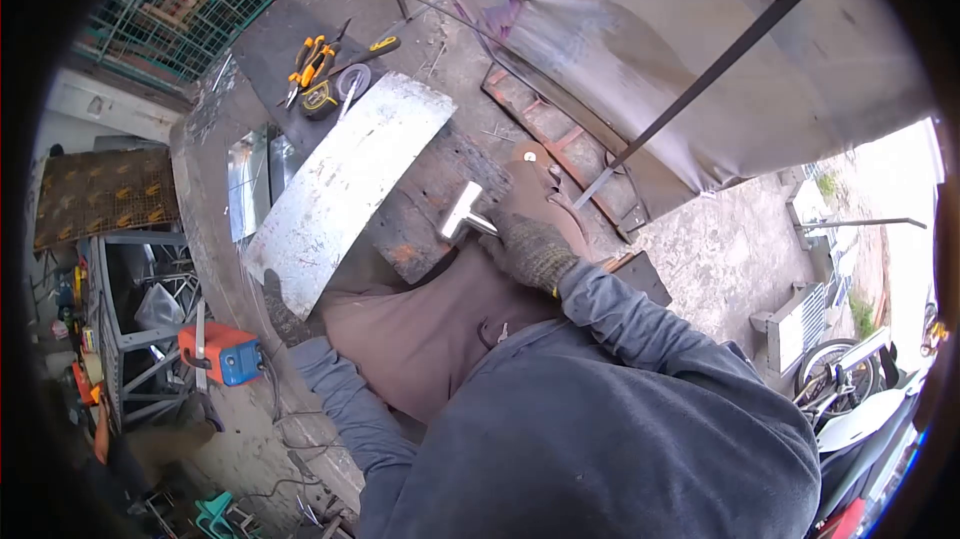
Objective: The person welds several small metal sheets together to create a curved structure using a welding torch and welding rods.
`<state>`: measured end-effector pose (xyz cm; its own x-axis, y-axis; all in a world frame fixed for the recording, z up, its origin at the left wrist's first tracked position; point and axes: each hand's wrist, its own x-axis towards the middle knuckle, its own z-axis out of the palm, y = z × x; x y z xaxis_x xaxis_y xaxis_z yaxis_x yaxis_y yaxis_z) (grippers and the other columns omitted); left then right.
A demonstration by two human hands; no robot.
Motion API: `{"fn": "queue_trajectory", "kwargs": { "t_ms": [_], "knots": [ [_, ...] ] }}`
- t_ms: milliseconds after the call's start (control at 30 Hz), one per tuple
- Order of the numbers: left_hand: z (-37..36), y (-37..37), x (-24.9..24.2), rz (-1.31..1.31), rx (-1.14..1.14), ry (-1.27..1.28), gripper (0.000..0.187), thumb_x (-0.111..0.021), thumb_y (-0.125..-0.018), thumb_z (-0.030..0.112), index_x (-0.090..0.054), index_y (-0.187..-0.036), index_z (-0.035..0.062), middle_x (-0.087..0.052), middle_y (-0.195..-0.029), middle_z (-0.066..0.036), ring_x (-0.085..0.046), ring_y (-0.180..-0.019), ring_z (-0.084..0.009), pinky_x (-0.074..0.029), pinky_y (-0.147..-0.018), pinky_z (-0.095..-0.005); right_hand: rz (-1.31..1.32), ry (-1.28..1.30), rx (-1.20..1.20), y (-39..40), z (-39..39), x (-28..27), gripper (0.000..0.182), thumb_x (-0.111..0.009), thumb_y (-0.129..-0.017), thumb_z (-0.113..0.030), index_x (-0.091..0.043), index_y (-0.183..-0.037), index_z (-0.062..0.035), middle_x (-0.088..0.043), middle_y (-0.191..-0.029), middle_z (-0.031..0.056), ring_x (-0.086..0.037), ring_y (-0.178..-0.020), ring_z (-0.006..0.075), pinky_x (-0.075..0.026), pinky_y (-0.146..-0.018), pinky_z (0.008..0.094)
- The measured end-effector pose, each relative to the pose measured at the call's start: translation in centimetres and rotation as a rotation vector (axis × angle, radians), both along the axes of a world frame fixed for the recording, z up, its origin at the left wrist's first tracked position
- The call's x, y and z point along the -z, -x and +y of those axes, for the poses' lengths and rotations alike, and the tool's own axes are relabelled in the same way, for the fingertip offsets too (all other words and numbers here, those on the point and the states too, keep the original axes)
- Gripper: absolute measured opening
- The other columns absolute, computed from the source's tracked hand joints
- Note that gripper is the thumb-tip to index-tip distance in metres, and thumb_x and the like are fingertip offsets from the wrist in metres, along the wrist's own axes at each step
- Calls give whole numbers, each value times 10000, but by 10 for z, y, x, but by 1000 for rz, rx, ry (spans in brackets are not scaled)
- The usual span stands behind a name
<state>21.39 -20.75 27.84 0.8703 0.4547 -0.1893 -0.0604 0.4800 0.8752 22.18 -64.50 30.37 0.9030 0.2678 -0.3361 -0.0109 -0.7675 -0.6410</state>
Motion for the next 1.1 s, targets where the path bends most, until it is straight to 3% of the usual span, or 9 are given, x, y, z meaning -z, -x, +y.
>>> {"fn": "queue_trajectory", "kwargs": {
  "t_ms": [200,300,400,500,667,800,967,1000,1100],
  "knots": [
    [-36,-26,-9,270,192,-123,597,-632,-957,340,-447,-1423,15,-586,-1335,-176,-630,-1126,-298,-522,-968,-410,-66,-225,307,50,-91,19,493,-640,-911,-425,-611,-1241,-59,-643,-1187,217,-598,-1135,382,-461,-969,443],
    [-42,-41,-6,495,289,-931,695,-699,-893,396,-471,-1398,-23,-624,-1285,-164,-651,-1057,-281,-514,-895,-367,72,-95,469,54,-125,24,500,-640,-910,-389,-595,-1243,-20,-671,-1079,201,-668,-959,333,-521,-849,425],
    [-33,-57,19,637,530,-1186,778,-719,-858,457,-451,-1416,-14,-617,-1297,-174,-650,-1066,-282,-515,-898,-374,315,-366,818,54,-142,1,341,-628,-904,-299,-591,-1001,27,-574,-713,62,-563,-525,147,-483,-488,331],
    [-64,-55,18,715,467,-1335,814,-719,-847,482,-412,-1457,39,-588,-1332,-197,-630,-1125,-304,-506,-938,-385,365,-514,936,62,-156,11,300,-638,-908,-314,-560,-893,-24,-527,-664,34,-536,-478,129,-446,-406,303],
    [-127,-46,10,495,2,-1568,747,-669,-852,441,-363,-1486,189,-373,-1524,-114,-374,-1393,-362,-302,-1147,-494,211,-474,815,30,-136,-1,260,-605,-948,-278,-555,-933,-23,-505,-659,22,-498,-438,122,-417,-379,285],
    [-188,-67,6,274,235,-1717,568,-620,-886,449,-508,-1390,213,-361,-1527,-97,-259,-1457,-290,-96,-1205,-531,106,-627,610,-38,-88,-59,250,-617,-959,-275,-552,-926,-37,-506,-661,19,-484,-437,100,-408,-376,266],
    [-212,-97,33,294,195,-1648,533,-565,-918,498,-539,-1363,205,-398,-1509,-106,-275,-1449,-313,-91,-1202,-538,-173,-929,366,-108,-13,-131,289,-637,-959,-261,-583,-1093,-10,-521,-665,8,-487,-443,87,-421,-410,242],
    [-214,-96,30,267,151,-1679,510,-573,-924,487,-563,-1339,191,-436,-1476,-133,-318,-1425,-340,-133,-1200,-540,-133,-897,316,-112,-5,-137,353,-644,-960,-273,-570,-1189,-16,-519,-651,-1,-500,-459,83,-416,-421,238],
    [-213,-96,27,248,129,-1634,476,-580,-918,451,-572,-1319,194,-451,-1459,-119,-343,-1411,-326,-138,-1192,-548,230,-716,257,-120,16,-112,281,-639,-968,-287,-578,-1089,-41,-535,-652,-16,-517,-533,76,-405,-438,245]
  ]
}}
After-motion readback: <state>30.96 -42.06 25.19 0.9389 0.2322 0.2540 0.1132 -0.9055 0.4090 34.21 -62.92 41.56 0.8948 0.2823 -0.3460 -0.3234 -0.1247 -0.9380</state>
